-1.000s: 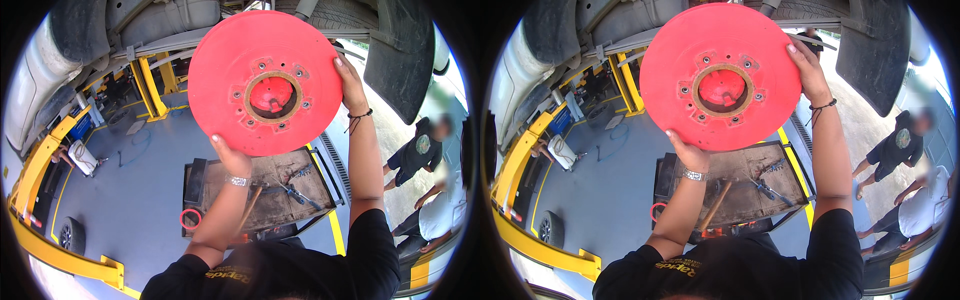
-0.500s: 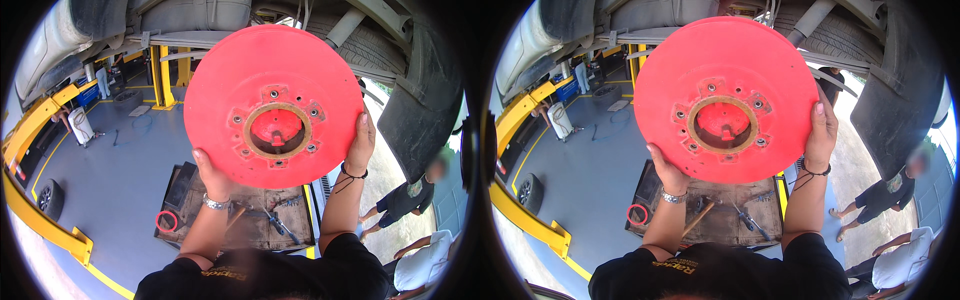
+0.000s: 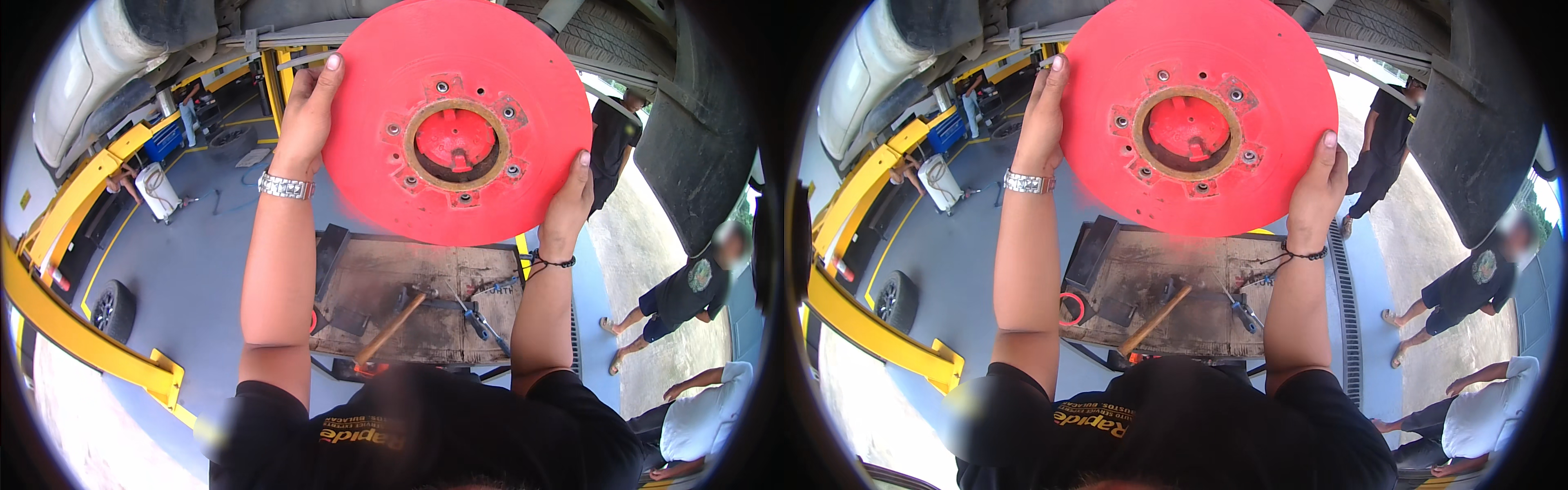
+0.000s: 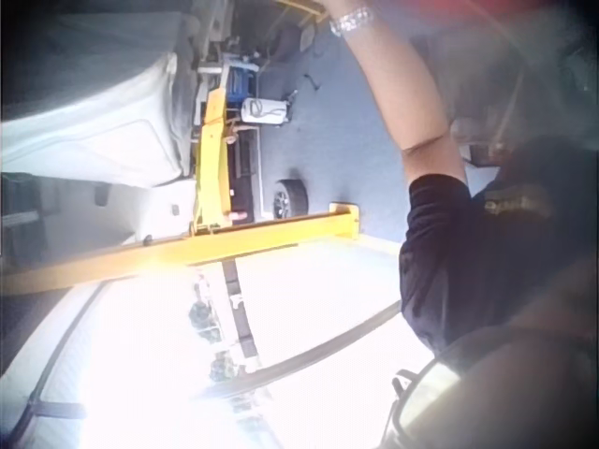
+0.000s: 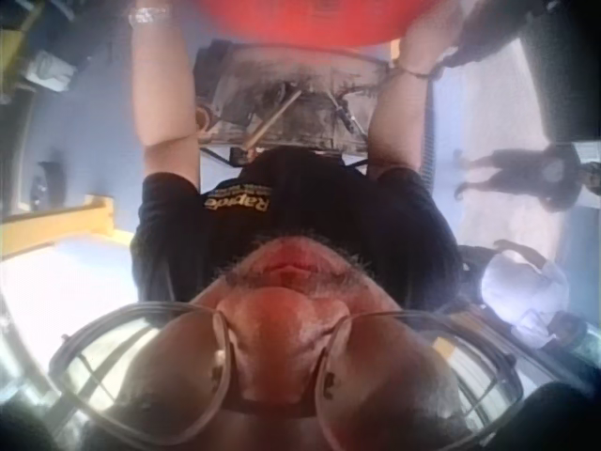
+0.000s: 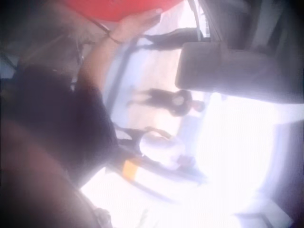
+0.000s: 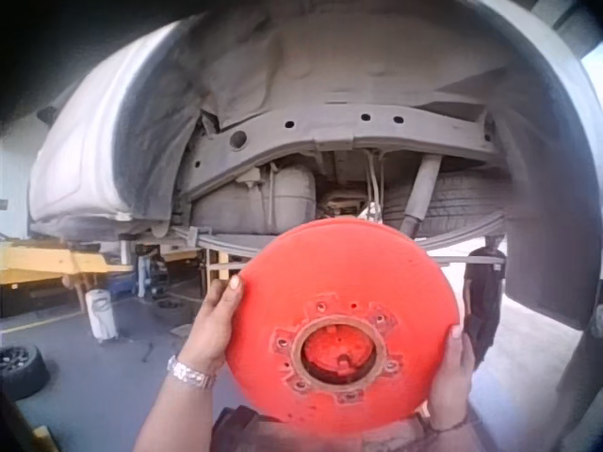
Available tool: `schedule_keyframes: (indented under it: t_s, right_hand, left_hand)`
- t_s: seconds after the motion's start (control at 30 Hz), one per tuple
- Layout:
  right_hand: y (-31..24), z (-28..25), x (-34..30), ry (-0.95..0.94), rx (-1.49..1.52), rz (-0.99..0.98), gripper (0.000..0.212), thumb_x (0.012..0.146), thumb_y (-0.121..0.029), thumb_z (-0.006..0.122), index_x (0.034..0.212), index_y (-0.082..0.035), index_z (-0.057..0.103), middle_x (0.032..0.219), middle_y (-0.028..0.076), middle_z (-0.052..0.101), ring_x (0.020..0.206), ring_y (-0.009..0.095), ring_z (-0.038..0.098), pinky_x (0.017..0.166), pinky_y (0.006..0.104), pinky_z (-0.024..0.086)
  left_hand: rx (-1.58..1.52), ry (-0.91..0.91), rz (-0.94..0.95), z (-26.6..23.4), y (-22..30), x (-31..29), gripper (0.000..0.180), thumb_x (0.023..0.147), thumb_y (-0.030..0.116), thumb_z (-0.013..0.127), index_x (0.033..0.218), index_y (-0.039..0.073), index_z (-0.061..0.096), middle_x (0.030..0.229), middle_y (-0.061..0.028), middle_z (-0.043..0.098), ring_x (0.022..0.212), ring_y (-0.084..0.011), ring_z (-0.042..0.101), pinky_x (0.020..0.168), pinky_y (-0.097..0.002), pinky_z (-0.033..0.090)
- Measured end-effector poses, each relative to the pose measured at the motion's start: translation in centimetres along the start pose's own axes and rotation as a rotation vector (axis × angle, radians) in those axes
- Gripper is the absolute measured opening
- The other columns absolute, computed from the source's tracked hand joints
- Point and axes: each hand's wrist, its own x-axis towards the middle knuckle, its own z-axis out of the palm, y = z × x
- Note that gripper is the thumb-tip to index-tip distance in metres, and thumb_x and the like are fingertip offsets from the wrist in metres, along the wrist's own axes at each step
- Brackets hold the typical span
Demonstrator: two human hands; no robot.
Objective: The person removes a red brake drum from a vehicle's wheel hub using a hammer and a ratchet wrench. They then place the drum on the floor and walk toward a tool cart.
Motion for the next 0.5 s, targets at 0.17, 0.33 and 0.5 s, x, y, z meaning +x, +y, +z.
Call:
schedule_keyframes:
  t_s: [0.17,0.33,0.5]
  right_hand:
    - [-0.2,0.8,0.7,0.091,-0.082,0.033,0.078,0.096,-0.063,0.052,0.103,0.015,0.059,0.094,0.018,0.066,0.089,0.02,0.061,0.083,0.0334,0.049]
    - [-0.3,0.9,0.8,0.165,-0.188,0.043,0.084,0.094,-0.067,0.05,0.101,0.016,0.061,0.096,0.023,0.066,0.092,0.025,0.063,0.085,0.0355,0.049]
    - [-0.2,-0.1,1.6,0.128,-0.271,0.057,0.085,0.092,-0.07,0.05,0.096,0.014,0.062,0.092,0.024,0.067,0.09,0.027,0.064,0.086,0.0358,0.049]
  left_hand:
    - [0.096,0.038,0.011,-0.4,-2.5,1.4,0.077,0.082,0.058,0.076,0.113,-0.01,0.056,0.101,-0.017,0.067,0.092,-0.0199,0.065,0.082,-0.0314,0.054]
    - [0.164,0.04,0.077,-0.7,-2.8,2.4,0.076,0.078,0.058,0.079,0.109,-0.009,0.061,0.098,-0.0176,0.069,0.089,-0.023,0.067,0.08,-0.0341,0.053]
    - [0.284,0.119,0.152,-0.2,-3.2,2.2,0.073,0.078,0.059,0.078,0.106,-0.007,0.063,0.093,-0.0174,0.07,0.085,-0.022,0.066,0.078,-0.0337,0.053]
